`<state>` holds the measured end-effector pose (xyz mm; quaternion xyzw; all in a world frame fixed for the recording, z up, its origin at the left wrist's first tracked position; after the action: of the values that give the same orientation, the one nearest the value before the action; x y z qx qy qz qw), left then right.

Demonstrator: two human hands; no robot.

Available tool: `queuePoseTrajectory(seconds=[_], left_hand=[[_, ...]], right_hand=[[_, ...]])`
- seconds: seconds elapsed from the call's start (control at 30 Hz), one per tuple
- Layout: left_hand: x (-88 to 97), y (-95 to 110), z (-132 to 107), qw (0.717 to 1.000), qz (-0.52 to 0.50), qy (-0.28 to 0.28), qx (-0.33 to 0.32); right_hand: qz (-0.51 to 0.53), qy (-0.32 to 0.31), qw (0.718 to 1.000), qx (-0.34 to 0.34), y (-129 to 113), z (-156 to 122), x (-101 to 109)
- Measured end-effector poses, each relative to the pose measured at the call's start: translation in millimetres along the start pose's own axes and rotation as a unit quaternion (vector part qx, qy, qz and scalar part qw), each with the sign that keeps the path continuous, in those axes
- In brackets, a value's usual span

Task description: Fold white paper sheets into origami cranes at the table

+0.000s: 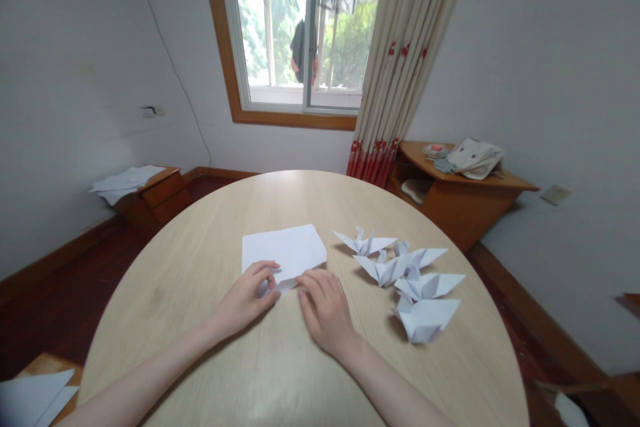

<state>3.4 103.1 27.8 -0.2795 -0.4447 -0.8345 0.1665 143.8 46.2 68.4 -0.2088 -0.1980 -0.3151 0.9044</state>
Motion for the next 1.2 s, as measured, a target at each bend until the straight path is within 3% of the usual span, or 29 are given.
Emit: queuePoseTrajectory(seconds=[0.13,0.23,0.6,0.83,1.0,1.2], left_hand=[[1.8,5.3,1.0,1.0,-0.007,-0.003,-0.009],[0.7,8.1,0.5,1.0,-0.002,-0.012,-0.012],[-3.9,17.1,-3.9,0.99,0.111,-0.08,-0.024],[-5.4,25.1,-4.1,0.977,0.161,-0.133,-0.044],[-4.3,25.4,-5.8,0.976,0.143,-0.156,-0.056],[-8.7,27.1,-10.7,0.964,0.125,-0.222,-0.072]], right_hand=[[-0.051,0.008,0.998,0.042,-7.9,-0.5,1.5],[-0.065,-0.021,0.996,0.059,-10.5,-0.6,-4.4],[-0.072,-0.155,0.985,0.01,11.2,-15.5,-33.7],[-0.079,-0.192,0.978,-0.006,18.7,-26.1,-43.7],[-0.095,-0.214,0.972,-0.015,19.2,-26.9,-45.2],[-0.097,-0.213,0.971,-0.039,19.6,-23.2,-42.5]])
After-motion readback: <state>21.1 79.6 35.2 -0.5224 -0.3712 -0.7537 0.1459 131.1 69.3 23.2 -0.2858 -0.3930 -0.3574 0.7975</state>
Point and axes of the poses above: each hand's wrist, its own z-axis towards the middle knuckle, its own x-axis out of the back of the hand, y = z × x, the point moved 9 cm from there along z, towards the middle knuckle, and after that the axes turned 6 degrees about y, right-handed, at the moved point
